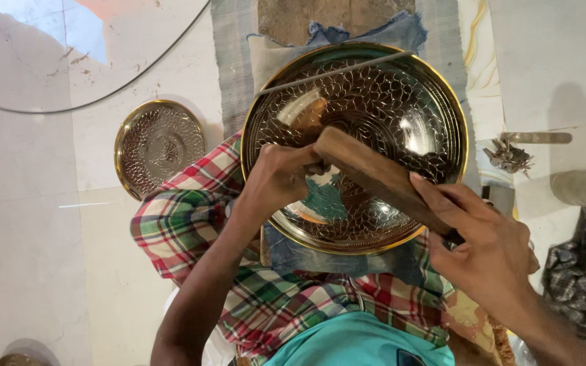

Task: The person sits on the floor and uses a wooden mallet to repeatedly strike a small metal punch held against a brass plate. The plate rests on a cushioned surface, and the person adjusts the punch position while hammering to create a textured pattern.

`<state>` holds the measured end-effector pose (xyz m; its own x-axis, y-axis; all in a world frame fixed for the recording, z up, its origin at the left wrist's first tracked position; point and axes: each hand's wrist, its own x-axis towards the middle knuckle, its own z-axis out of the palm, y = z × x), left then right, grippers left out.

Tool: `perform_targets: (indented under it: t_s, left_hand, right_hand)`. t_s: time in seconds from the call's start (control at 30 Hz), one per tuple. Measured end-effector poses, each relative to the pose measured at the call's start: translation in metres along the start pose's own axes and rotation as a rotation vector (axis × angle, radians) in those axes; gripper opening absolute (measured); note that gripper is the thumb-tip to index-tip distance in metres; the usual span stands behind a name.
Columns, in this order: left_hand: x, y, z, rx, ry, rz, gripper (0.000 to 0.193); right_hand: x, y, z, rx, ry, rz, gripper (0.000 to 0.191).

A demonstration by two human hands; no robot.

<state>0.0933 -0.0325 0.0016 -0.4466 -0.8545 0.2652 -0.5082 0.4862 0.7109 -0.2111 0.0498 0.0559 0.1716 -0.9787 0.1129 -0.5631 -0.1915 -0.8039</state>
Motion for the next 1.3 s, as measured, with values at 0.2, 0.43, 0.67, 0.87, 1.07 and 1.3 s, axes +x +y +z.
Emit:
perform_targets:
  t_s: [0.2,0.43,0.67,0.87,1.07,1.3]
  left_hand:
    - [0.001,0.011,-0.001,-0.007,-0.016,-0.008,0.044]
    - [-0.019,0.042,0.041,-0.137,0.621,-0.251,0.034]
    - [-0.018,0.037,0.046,-0.140,0.676,-0.264,0.040]
    - [-0.018,0.032,0.050,-0.094,0.656,-0.248,0.034]
    - [-0.022,0.029,0.047,-0.001,0.616,-0.251,0.035]
    - [-0.019,0.021,0.027,0.018,0.356,-0.176,0.033]
  right_hand:
    - [-0.025,0.009,0.013,-0.202,0.015,0.083,0.076]
    - [-0.009,0.005,0.013,0.041,-0.081,0.253,0.078]
    - [0.042,-0.040,-0.018,-0.027,-0.093,0.002,0.075]
    - [0.085,-0.059,-0.035,-0.940,-0.524,-0.108,0.081]
    - [0.094,-0.053,-0.027,-1.048,-0.498,-0.266,0.077]
    - [0.045,-0.017,-0.014,-0.384,-0.265,0.008,0.073]
